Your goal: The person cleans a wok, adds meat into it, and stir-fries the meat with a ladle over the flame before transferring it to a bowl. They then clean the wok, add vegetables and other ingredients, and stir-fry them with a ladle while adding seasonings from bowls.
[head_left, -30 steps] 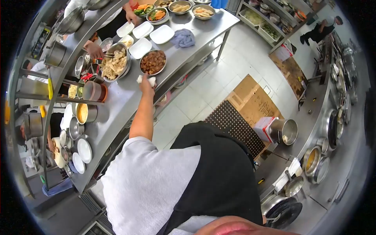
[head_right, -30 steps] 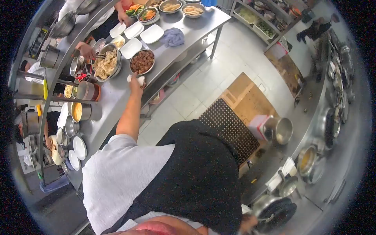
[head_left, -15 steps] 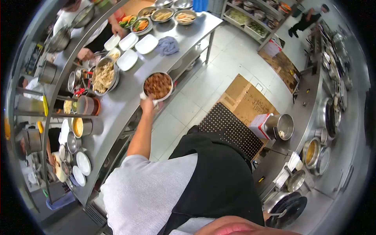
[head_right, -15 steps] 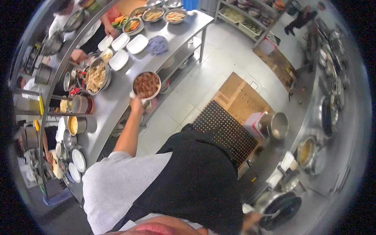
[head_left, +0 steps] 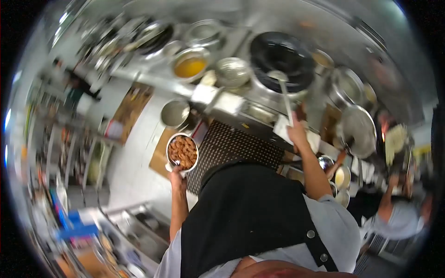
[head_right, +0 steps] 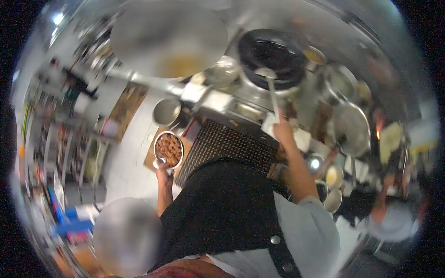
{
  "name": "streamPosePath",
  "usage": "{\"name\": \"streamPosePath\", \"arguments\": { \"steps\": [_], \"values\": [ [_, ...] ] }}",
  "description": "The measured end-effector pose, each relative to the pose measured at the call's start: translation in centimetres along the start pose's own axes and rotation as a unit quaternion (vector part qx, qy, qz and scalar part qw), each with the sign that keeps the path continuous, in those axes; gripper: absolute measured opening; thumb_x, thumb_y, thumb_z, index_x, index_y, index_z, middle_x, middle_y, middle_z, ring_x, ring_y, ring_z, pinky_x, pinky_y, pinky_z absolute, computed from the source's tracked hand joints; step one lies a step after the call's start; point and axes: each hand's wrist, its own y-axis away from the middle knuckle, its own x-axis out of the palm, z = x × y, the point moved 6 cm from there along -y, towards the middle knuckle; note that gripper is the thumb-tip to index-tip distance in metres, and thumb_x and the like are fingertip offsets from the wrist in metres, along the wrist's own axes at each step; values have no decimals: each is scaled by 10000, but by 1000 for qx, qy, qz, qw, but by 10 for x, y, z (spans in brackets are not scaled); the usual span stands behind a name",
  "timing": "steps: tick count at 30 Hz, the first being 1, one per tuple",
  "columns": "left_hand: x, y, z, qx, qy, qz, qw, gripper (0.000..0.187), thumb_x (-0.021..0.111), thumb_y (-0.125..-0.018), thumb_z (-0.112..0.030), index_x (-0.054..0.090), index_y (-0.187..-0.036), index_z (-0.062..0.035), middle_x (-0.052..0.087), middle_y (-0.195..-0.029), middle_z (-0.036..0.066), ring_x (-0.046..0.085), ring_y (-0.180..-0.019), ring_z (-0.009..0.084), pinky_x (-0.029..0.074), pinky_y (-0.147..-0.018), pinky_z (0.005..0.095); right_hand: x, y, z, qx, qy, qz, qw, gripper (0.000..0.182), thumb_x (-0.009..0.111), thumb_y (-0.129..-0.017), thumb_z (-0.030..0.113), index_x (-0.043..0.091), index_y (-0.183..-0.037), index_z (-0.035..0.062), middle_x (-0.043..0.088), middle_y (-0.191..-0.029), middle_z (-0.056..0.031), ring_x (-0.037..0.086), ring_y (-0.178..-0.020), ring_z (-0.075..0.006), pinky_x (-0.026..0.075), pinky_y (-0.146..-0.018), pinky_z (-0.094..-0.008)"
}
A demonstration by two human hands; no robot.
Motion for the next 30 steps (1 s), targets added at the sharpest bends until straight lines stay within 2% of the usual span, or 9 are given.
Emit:
{"name": "streamPosePath", "arguments": {
  "steps": [2, 4, 5, 7, 9, 12, 15, 20, 30],
  "values": [
    [106, -54, -31, 35, -71, 131, 988, 537, 599, -739, -68, 580, -1276, -47, 668, -1131, 95, 659, -865, 209, 529, -601, 335, -4, -4, -1, 13, 28, 9, 999, 792, 664, -914, 235, 275, -1603, 222, 662, -1144, -321, 645, -1084, -461, 494, -951, -489],
    [233, -77, -65, 99, -79, 210, 970, 453, 597, -781, -76, 601, -1232, -33, 640, -992, 50, 634, -798, 172, 475, -471, 289, -16, 1, 10, 14, 24, 36, 999, 781, 649, -917, 227, 275, -1603, 207, 660, -1153, -315, 641, -1068, -470, 496, -945, -503],
    [300, -40, -97, 53, -138, 226, 963, 412, 576, -821, -49, 601, -1230, -10, 638, -985, 56, 639, -828, 191, 538, -582, 317, -21, 5, 6, 6, 28, 27, 999, 788, 650, -920, 236, 263, -1606, 209, 669, -1100, -306, 651, -1024, -470, 506, -908, -524],
    [400, -84, -105, 185, -172, 283, 925, 426, 585, -850, -21, 590, -1274, 20, 670, -1099, 86, 646, -858, 192, 529, -812, 352, -13, 1, -8, 23, 25, 11, 999, 795, 651, -922, 245, 250, -1609, 210, 679, -1047, -298, 661, -980, -469, 516, -872, -546],
    [503, -82, -116, 269, -237, 315, 879, 482, 633, -809, -10, 569, -1278, 77, 687, -1120, 103, 654, -938, 222, 519, -838, 347, -10, 2, -11, -12, 17, -18, 1000, 789, 638, -917, 221, 254, -1606, 209, 673, -1025, -292, 662, -963, -468, 515, -860, -551],
    [633, -105, -103, 478, -501, 215, 688, 588, 796, -752, -192, 550, -1217, 68, 683, -1116, 317, 662, -1032, 487, 518, -913, 500, -27, 6, 5, 41, 12, 26, 999, 793, 629, -899, 191, 264, -1602, 215, 669, -1027, -284, 663, -954, -461, 517, -859, -555],
    [733, -99, -52, 522, -592, 274, 550, 510, 790, -763, -220, 537, -1133, 26, 677, -1089, 287, 659, -1007, 486, 529, -882, 533, -26, 6, 7, 38, 19, -31, 999, 769, 626, -875, 155, 320, -1579, 201, 675, -995, -269, 665, -928, -453, 525, -844, -544],
    [811, -83, 30, 606, -609, 367, 356, 432, 740, -781, -157, 521, -1137, -49, 621, -1091, 207, 686, -947, 437, 572, -774, 523, -34, 11, 22, 34, 6, -85, 996, 708, 618, -857, 124, 418, -1533, 197, 677, -934, -223, 677, -883, -430, 537, -797, -530],
    [859, -59, 43, 701, -524, 424, 232, 324, 644, -868, -146, 524, -1158, -68, 595, -1044, 169, 691, -888, 388, 579, -728, 502, -50, 11, 25, 57, 3, -123, 991, 679, 656, -849, 145, 467, -1499, 198, 702, -857, -176, 692, -801, -405, 554, -731, -507]
  ]
}}
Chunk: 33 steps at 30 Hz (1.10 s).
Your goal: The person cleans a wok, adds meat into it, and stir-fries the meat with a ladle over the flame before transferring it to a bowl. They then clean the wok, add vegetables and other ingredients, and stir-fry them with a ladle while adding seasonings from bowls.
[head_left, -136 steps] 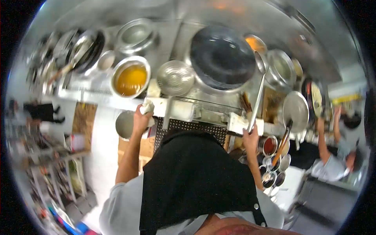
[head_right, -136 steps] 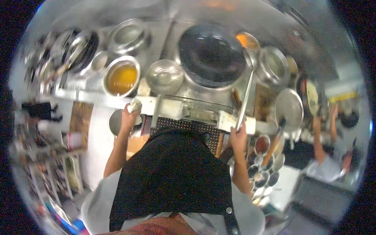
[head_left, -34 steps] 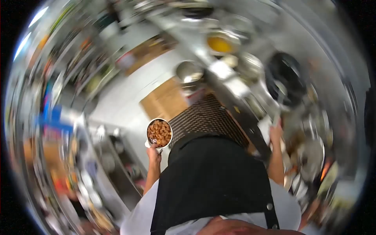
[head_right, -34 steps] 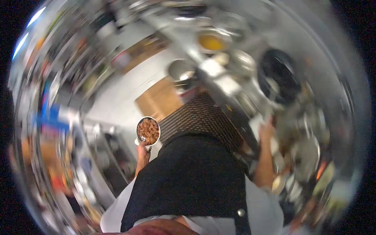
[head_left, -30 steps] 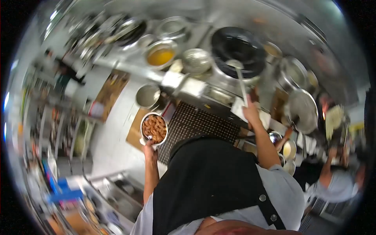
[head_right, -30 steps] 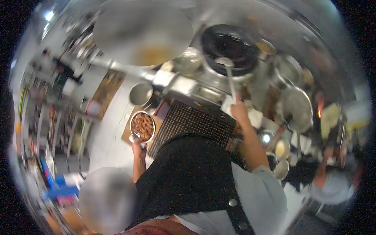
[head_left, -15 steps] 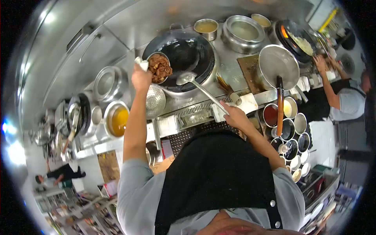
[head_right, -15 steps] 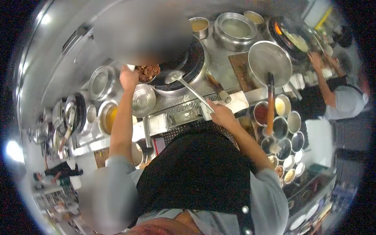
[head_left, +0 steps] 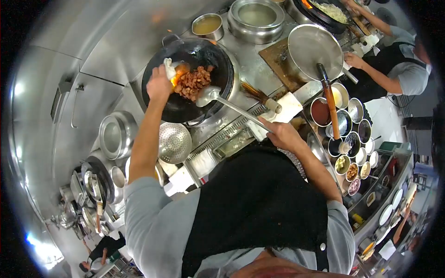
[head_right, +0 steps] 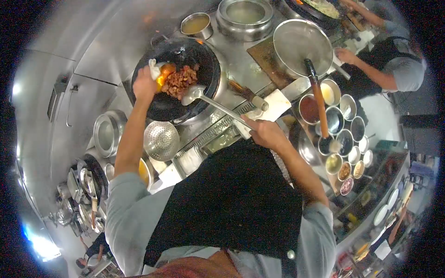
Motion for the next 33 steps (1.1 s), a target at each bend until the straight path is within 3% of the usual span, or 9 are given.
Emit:
{"name": "streamPosePath", "arguments": {
  "steps": [4, 8, 13, 17, 20, 22, 25, 28, 33],
  "values": [
    [1, -4, 49, -191, 0, -32, 981, 258, 643, -876, -156, 519, -1074, -48, 632, -1048, 211, 689, -858, 430, 574, -730, 526, -16, -14, 5, 16, -21, 17, 999, 670, 662, -889, 156, 437, -1518, 206, 716, -943, -210, 688, -847, -434, 555, -744, -509],
    [-15, 36, 61, -218, 10, -83, 972, 313, 680, -837, -158, 524, -1076, -31, 641, -1052, 220, 677, -912, 454, 562, -790, 532, -22, -21, 13, 11, -101, 25, 994, 670, 662, -937, 206, 390, -1548, 187, 707, -1033, -258, 671, -924, -479, 548, -813, -504],
    [-35, 118, 91, -473, 108, -112, 867, 447, 715, -794, -235, 530, -1112, 19, 670, -1106, 287, 655, -1001, 486, 512, -902, 540, 31, -129, -30, -32, -168, 94, 981, 647, 622, -952, 236, 397, -1548, 125, 625, -1237, -326, 628, -1143, -437, 487, -976, -441],
    [-49, 178, 92, -584, 136, -82, 796, 582, 730, -793, -287, 537, -1209, 72, 672, -1160, 312, 649, -1089, 471, 502, -957, 504, -4, -150, 12, 2, -188, 89, 978, 661, 602, -952, 229, 369, -1550, 72, 646, -1185, -319, 640, -1096, -447, 493, -956, -462],
    [-51, 210, 85, -613, 188, -117, 758, 640, 738, -797, -298, 532, -1273, 78, 667, -1193, 302, 642, -1135, 441, 494, -982, 474, 31, -176, 0, -41, -139, 18, 989, 678, 606, -954, 239, 347, -1558, 75, 647, -1151, -327, 640, -1068, -461, 493, -938, -490],
    [-59, 221, 73, -624, 184, -130, 748, 672, 750, -799, -279, 515, -1323, 68, 656, -1226, 297, 636, -1162, 414, 483, -1005, 461, 37, -172, -5, -37, -120, 59, 990, 695, 617, -951, 254, 333, -1564, 94, 644, -1144, -333, 635, -1067, -473, 491, -930, -506],
    [-69, 226, 70, -562, 236, -177, 773, 645, 766, -789, -212, 509, -1320, 48, 643, -1243, 306, 623, -1178, 434, 477, -1023, 465, 27, -126, 8, -76, -159, 74, 982, 693, 651, -927, 230, 376, -1549, 102, 630, -1198, -336, 617, -1124, -475, 489, -971, -481],
    [-81, 218, 64, -594, 194, -144, 768, 655, 766, -793, -221, 492, -1324, 47, 643, -1236, 309, 625, -1174, 437, 484, -1010, 479, 38, -130, 4, -82, -153, 91, 981, 683, 638, -926, 224, 383, -1544, 84, 638, -1158, -336, 653, -1061, -443, 498, -916, -447],
    [-76, 195, 94, -531, 156, -155, 819, 536, 750, -807, -242, 493, -1181, 44, 682, -1100, 319, 649, -1064, 493, 504, -950, 518, 30, -127, 40, -40, -162, 62, 984, 670, 630, -931, 234, 394, -1546, 112, 616, -1251, -329, 611, -1154, -472, 481, -1006, -468]
  ]
}}
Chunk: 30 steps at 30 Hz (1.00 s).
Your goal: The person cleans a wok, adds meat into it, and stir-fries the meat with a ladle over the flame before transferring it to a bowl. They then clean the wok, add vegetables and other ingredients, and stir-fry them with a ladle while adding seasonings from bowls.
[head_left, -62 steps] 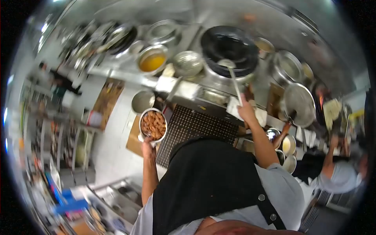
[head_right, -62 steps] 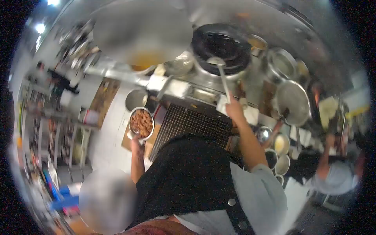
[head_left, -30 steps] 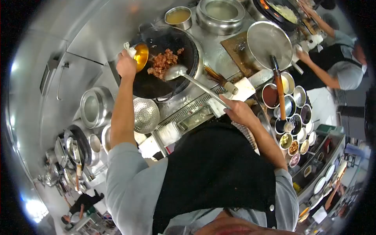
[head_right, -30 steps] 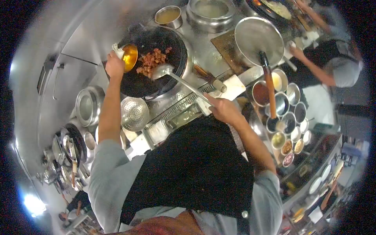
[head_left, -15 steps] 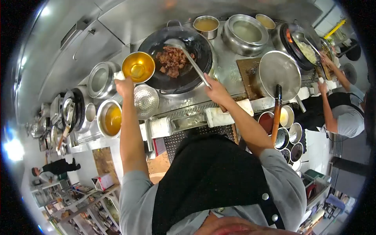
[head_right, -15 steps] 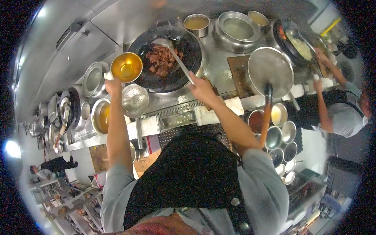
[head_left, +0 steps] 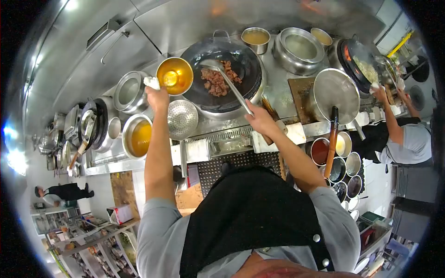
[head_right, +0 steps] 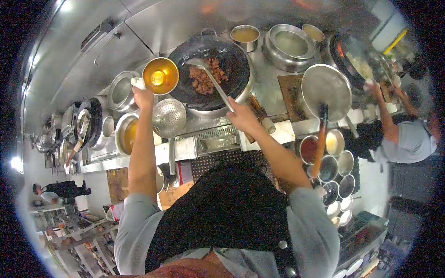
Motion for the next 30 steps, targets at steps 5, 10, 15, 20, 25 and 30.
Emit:
{"name": "streamPosePath", "arguments": {
  "steps": [5, 10, 15, 20, 25, 30],
  "values": [
    [6, -27, 0, 15, 43, 24, 999, 527, 739, -809, -227, 489, -1175, 59, 676, -1093, 321, 653, -1040, 492, 505, -921, 533, 26, -34, 17, 26, 46, 13, 999, 689, 621, -943, 262, 358, -1568, 137, 608, -1290, -313, 600, -1178, -466, 471, -1028, -462],
    [19, -58, 2, 78, 70, 42, 994, 513, 746, -798, -211, 505, -1175, 39, 674, -1076, 301, 653, -1029, 481, 511, -906, 529, 45, -15, 39, 98, 52, 25, 994, 698, 629, -936, 284, 365, -1568, 145, 606, -1332, -283, 608, -1211, -423, 466, -1033, -451],
    [25, -75, -13, 145, 95, 46, 984, 490, 743, -806, -177, 504, -1184, 23, 664, -1112, 275, 644, -1045, 469, 513, -902, 523, 37, 21, 53, 35, 56, -91, 994, 672, 651, -919, 222, 415, -1530, 73, 674, -1202, -297, 697, -1100, -322, 518, -919, -393],
    [35, -61, -47, 246, 57, 73, 965, 463, 728, -822, -149, 499, -1185, 24, 652, -1128, 263, 637, -1048, 459, 518, -890, 525, 42, 62, 71, 95, -35, -139, 985, 640, 653, -911, 119, 445, -1516, 103, 609, -1321, -286, 636, -1191, -407, 509, -983, -386],
    [93, -80, -28, 230, 41, -4, 972, 495, 740, -837, -298, 602, -1203, 5, 682, -1144, 242, 678, -1013, 403, 513, -894, 513, 44, 46, 69, 66, 72, -162, 982, 622, 646, -897, 189, 484, -1498, 189, 693, -975, -278, 681, -881, -468, 539, -811, -529],
    [164, -117, 81, 28, 217, 202, 955, 436, 700, -895, -401, 747, -1005, 19, 739, -904, 129, 686, -796, 277, 545, -708, 439, 37, 32, 40, 135, 193, -125, 964, 438, 620, -872, 212, 647, -1310, 224, 710, -1008, -169, 701, -967, -355, 579, -817, -476]
  ]
}}
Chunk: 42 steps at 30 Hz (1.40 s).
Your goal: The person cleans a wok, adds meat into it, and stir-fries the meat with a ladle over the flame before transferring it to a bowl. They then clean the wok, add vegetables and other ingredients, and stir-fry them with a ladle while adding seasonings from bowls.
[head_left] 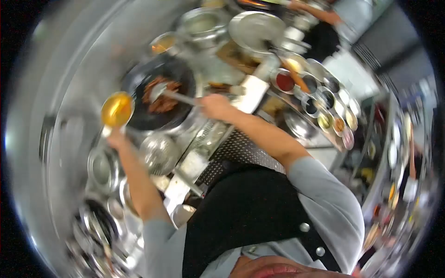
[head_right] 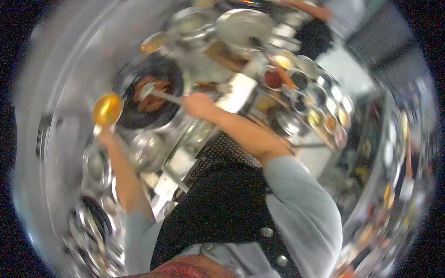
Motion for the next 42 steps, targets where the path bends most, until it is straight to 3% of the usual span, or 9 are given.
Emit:
{"name": "streamPosePath", "arguments": {
  "steps": [1, 9, 16, 19, 21, 25, 30, 35, 42],
  "values": [
    [10, 27, -8, -97, 270, 50, 957, 386, 654, -935, -311, 715, -1098, 34, 713, -1057, 167, 665, -984, 277, 542, -806, 426, -17, 6, 2, -26, 9, -103, 994, 360, 628, -872, 223, 677, -1227, 193, 699, -1027, -164, 694, -995, -345, 581, -821, -477],
    [66, 368, -174, -155, 298, 263, 904, 375, 742, -847, -193, 644, -1169, -29, 631, -1134, 68, 574, -1031, 187, 478, -788, 397, -74, 226, -45, -6, -293, -275, 916, 313, 703, -918, 338, 715, -939, 26, 677, -845, -170, 677, -777, -318, 543, -704, -413],
    [118, 783, -215, -154, 246, 644, 708, 316, 670, -909, -123, 616, -1188, 14, 689, -1019, 85, 665, -807, 183, 513, -621, 311, -72, 579, -114, 188, -214, -557, 780, 302, 764, -882, 275, 615, -845, 15, 571, -823, -115, 603, -760, -241, 516, -701, -360],
    [78, 952, -236, -130, 212, 771, 587, 286, 645, -961, -110, 621, -1210, 30, 695, -1028, 87, 678, -752, 183, 554, -576, 313, -49, 739, -129, 284, -61, -665, 688, 270, 743, -897, 218, 599, -832, -1, 597, -838, -109, 630, -785, -228, 542, -693, -358],
    [44, 1041, -241, -79, 102, 856, 501, 359, 630, -1017, -222, 595, -1263, 38, 699, -1056, 95, 688, -803, 188, 583, -659, 328, -10, 846, -135, 374, -395, -668, 508, 241, 717, -926, 192, 615, -847, -11, 619, -842, -81, 656, -746, -186, 578, -607, -337],
    [28, 1147, -182, 71, 29, 942, 327, 328, 647, -927, -96, 608, -1221, 43, 706, -1038, 128, 697, -827, 207, 578, -755, 349, 65, 1043, -86, 462, -334, -767, 295, 185, 686, -949, 175, 644, -895, 2, 656, -832, -79, 674, -709, -158, 609, -569, -325],
    [77, 1150, -55, 596, -98, 767, 218, 320, 719, -787, -200, 668, -1008, 25, 708, -939, 271, 691, -928, 444, 548, -816, 467, 178, 1204, 0, 528, -238, -810, 92, 253, 659, -958, 214, 638, -990, -36, 701, -929, -148, 728, -808, -230, 617, -589, -308],
    [170, 974, 61, 508, -335, 743, 279, 317, 677, -809, -198, 691, -1030, 28, 720, -931, 256, 702, -905, 423, 546, -802, 469, 251, 1262, 10, 471, -236, -850, -32, 279, 646, -962, 182, 609, -1088, -64, 684, -1071, -173, 727, -885, -274, 625, -608, -317],
    [159, 788, 57, 361, -454, 695, 425, 323, 671, -812, -196, 694, -1045, 27, 722, -936, 252, 704, -904, 416, 546, -800, 469, 254, 1280, -45, 427, -270, -857, -104, 264, 596, -947, 151, 593, -1110, -57, 659, -1091, -189, 721, -820, -288, 628, -617, -344]
  ]
}}
